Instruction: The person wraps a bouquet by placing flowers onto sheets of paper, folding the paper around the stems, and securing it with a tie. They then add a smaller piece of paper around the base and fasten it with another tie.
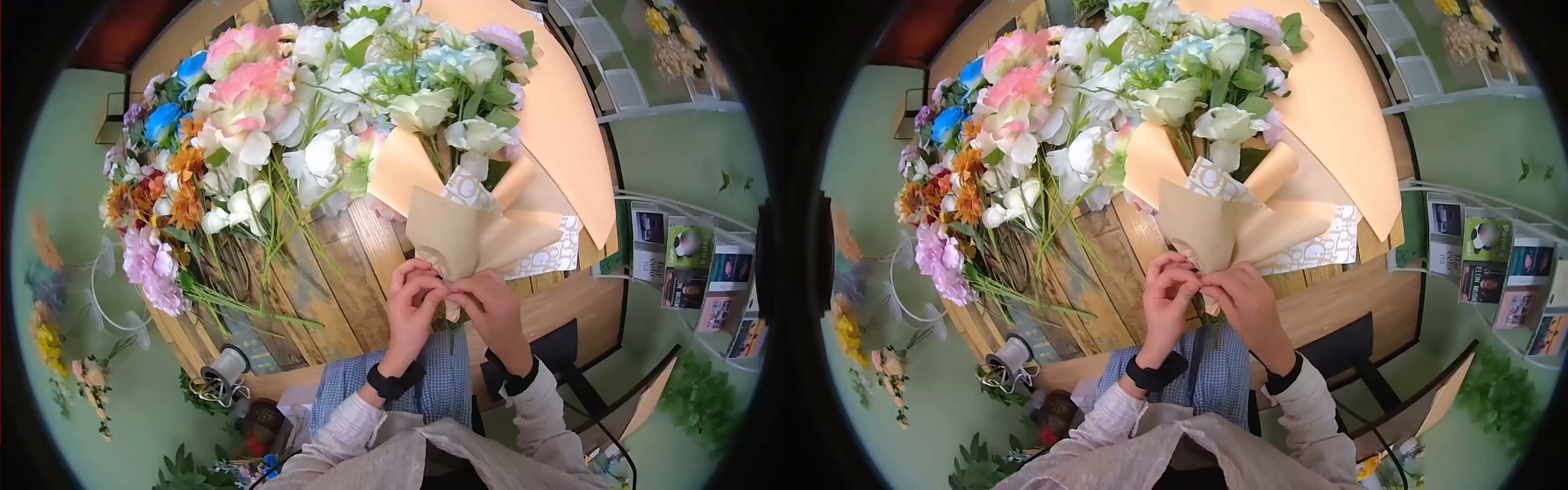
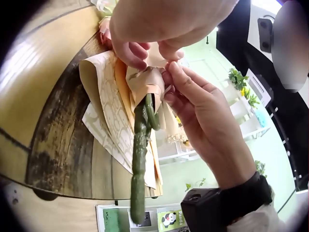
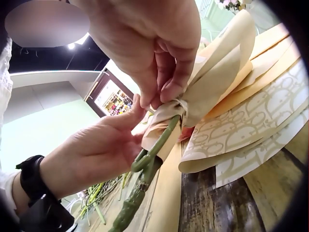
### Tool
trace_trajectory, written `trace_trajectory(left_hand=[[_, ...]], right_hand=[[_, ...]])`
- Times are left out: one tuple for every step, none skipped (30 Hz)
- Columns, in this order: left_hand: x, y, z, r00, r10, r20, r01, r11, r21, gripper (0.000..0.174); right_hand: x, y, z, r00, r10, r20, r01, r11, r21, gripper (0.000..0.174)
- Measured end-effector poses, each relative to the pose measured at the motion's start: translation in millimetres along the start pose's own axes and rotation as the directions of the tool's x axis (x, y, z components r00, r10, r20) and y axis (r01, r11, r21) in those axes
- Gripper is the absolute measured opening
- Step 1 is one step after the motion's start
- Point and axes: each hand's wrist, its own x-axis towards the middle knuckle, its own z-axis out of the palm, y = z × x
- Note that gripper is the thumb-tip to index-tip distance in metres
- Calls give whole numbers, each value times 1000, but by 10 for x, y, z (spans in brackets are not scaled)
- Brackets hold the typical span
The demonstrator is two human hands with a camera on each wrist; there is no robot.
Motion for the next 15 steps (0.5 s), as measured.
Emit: trace_trajectory(left_hand=[[-2, 33, 18, 999, 38, 0, -38, 998, 46, 3], [-6, 48, 21, 997, 74, -1, -74, 993, 93, 3], [-5, 32, 6, 997, 70, -16, -69, 994, 84, 3], [0, 8, -11, 996, 90, -17, -88, 990, 106, 4], [2, -7, -22, 994, 111, -19, -107, 986, 130, 6], [4, -15, -29, 993, 108, -36, -103, 987, 125, 6], [3, -22, -36, 994, 95, -45, -91, 992, 91, 5], [-4, -29, -43, 995, 80, -52, -77, 995, 58, 5], [-15, -30, -44, 995, 73, -61, -70, 996, 58, 5], [-22, -27, -34, 994, 82, -71, -77, 994, 72, 4], [-23, -25, -20, 992, 95, -79, -88, 993, 84, 4], [-25, -36, -12, 992, 94, -80, -87, 993, 82, 4], [-29, -58, -13, 992, 95, -79, -86, 990, 108, 4], [-36, -72, -12, 992, 96, -77, -84, 987, 136, 4], [-39, -78, -3, 992, 94, -79, -82, 987, 136, 4]], right_hand=[[12, -15, 2, 1000, -2, 13, 3, 1000, -8, 15], [21, -35, 3, 1000, 7, 16, -7, 1000, -17, 15], [28, -49, 8, 1000, 16, 20, -16, 1000, -24, 16], [32, -55, 20, 999, 15, 38, -13, 1000, -28, 16], [37, -60, 34, 999, 21, 39, -20, 1000, -23, 17], [49, -60, 47, 999, 26, 39, -25, 1000, -16, 19], [67, -60, 54, 998, 23, 54, -22, 1000, -15, 19], [81, -64, 59, 998, -3, 60, 5, 1000, -27, 20], [77, -68, 65, 998, -25, 64, 27, 999, -38, 22], [60, -54, 81, 997, -19, 70, 22, 999, -36, 22], [47, -24, 107, 998, -50, 39, 52, 997, -57, 22], [39, 1, 128, 996, -84, 8, 84, 993, -80, 23], [29, 9, 149, 996, -84, 11, 85, 993, -80, 23], [11, 11, 176, 996, -90, -16, 88, 990, -109, 23], [-9, 21, 203, 994, -97, -44, 90, 986, -137, 22]])
